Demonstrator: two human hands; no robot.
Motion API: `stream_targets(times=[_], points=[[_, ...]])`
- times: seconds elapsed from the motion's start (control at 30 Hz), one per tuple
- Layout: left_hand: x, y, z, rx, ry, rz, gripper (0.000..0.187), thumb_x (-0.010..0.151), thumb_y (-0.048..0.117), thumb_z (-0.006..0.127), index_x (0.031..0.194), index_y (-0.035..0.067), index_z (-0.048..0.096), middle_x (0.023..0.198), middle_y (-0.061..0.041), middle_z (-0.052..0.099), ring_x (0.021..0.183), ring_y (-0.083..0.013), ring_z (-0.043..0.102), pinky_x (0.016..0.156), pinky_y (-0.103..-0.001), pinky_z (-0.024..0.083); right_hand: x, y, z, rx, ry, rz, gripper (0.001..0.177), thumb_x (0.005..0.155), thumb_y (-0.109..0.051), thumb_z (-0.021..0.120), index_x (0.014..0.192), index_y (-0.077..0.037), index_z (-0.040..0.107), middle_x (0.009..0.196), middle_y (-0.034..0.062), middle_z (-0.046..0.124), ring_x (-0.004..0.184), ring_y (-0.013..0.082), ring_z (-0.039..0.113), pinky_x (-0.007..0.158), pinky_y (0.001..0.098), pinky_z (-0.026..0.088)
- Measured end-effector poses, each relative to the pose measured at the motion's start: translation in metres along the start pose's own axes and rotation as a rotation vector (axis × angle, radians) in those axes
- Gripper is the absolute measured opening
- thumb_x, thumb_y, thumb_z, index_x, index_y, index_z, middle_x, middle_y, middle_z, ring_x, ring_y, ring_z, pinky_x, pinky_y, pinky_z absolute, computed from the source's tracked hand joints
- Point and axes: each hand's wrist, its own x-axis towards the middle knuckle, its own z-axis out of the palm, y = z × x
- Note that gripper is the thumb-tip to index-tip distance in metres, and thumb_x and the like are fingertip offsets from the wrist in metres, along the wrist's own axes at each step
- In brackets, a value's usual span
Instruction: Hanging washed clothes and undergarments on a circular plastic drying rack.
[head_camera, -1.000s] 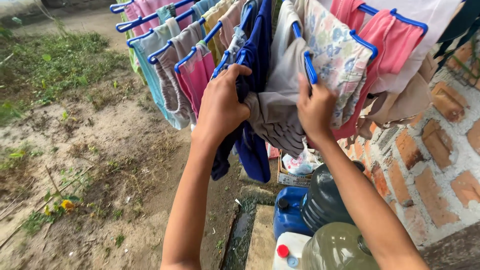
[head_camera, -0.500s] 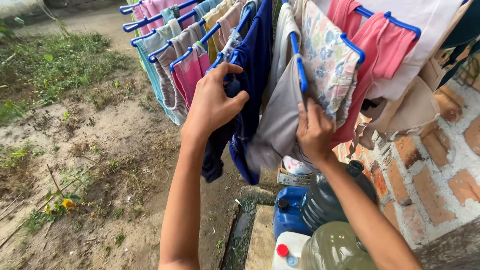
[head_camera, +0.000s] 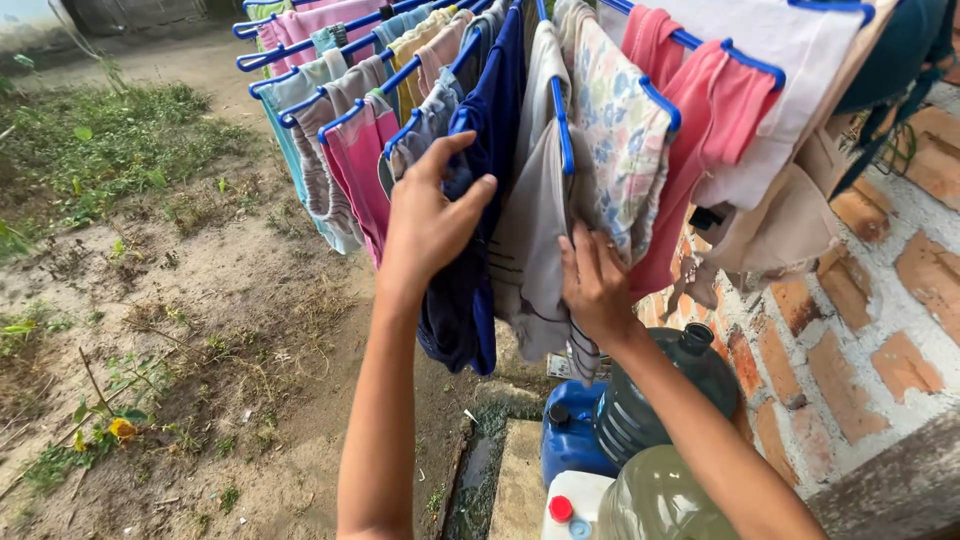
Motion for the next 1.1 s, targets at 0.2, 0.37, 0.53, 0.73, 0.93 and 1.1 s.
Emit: stream_targets(times=[0.2, 0.37, 0.53, 0.73, 0.93, 1.1], points=[[-0.009, 0.029, 0.011, -0.025, -0.076, -0.015, 0.072, 0.086, 0.035, 0.076, 0.151, 0.015, 0.051, 0.102, -0.018, 0.068, 0.086, -0.0267, 0.066, 0.08, -0.037, 0.054, 0.017, -0.002, -0.008, -0.016, -0.004, 0.064, 0.028, 0.103, -0.001, 0.064, 0.126, 0.013, 0.058, 0.097, 0.0279, 0.065, 0.083, 0.0426, 0.066, 0.074, 0.0473, 0.054], [-0.005, 0.037, 0.027, -0.113, -0.069, 0.052, 0.073, 0.089, 0.038, 0.077, 0.152, 0.011, 0.05, 0.107, -0.015, 0.068, 0.092, -0.0215, 0.066, 0.083, -0.035, 0.054, 0.023, 0.002, -0.026, 0.02, -0.004, 0.129, 0.032, 0.105, -0.006, 0.066, 0.129, 0.013, 0.056, 0.105, 0.0277, 0.062, 0.092, 0.0426, 0.065, 0.079, 0.0469, 0.053], [-0.001, 0.033, 0.054, -0.243, -0.085, 0.04, 0.073, 0.09, 0.037, 0.077, 0.149, 0.005, 0.051, 0.134, -0.019, 0.066, 0.119, -0.0262, 0.066, 0.099, -0.035, 0.052, 0.031, -0.008, -0.055, -0.07, 0.018, 0.182, 0.047, 0.103, -0.017, 0.071, 0.137, 0.011, 0.056, 0.116, 0.0215, 0.052, 0.107, 0.036, 0.057, 0.093, 0.0448, 0.048], [0.0, 0.032, 0.103, -0.395, 0.006, 0.037, 0.067, 0.094, 0.039, 0.075, 0.148, 0.003, 0.055, 0.143, -0.023, 0.063, 0.133, -0.0282, 0.061, 0.112, -0.037, 0.046, 0.038, -0.044, -0.095, 0.253, -0.036, 0.198, 0.059, 0.094, -0.023, 0.072, 0.141, 0.007, 0.052, 0.128, 0.0192, 0.051, 0.116, 0.0287, 0.054, 0.102, 0.0406, 0.045], [-0.002, 0.063, 0.104, -0.412, -0.056, -0.041, 0.068, 0.087, 0.04, 0.071, 0.145, 0.008, 0.058, 0.113, -0.019, 0.073, 0.09, -0.0246, 0.074, 0.08, -0.035, 0.057, 0.019, -0.015, -0.079, 0.766, -0.086, 0.521, 0.03, 0.103, -0.005, 0.066, 0.129, 0.004, 0.056, 0.119, 0.0077, 0.065, 0.108, 0.0105, 0.06, 0.096, 0.0256, 0.048], [-0.019, 0.058, 0.069, -0.327, -0.111, 0.126, 0.051, 0.082, 0.044, 0.083, 0.111, 0.004, 0.075, 0.093, -0.012, 0.077, 0.085, -0.0189, 0.074, 0.079, -0.033, 0.058, 0.009, 0.008, -0.093, 0.802, -0.111, 0.697, 0.014, 0.104, -0.001, 0.065, 0.117, 0.003, 0.066, 0.099, 0.0004, 0.068, 0.088, 0.0043, 0.061, 0.079, 0.0198, 0.05]])
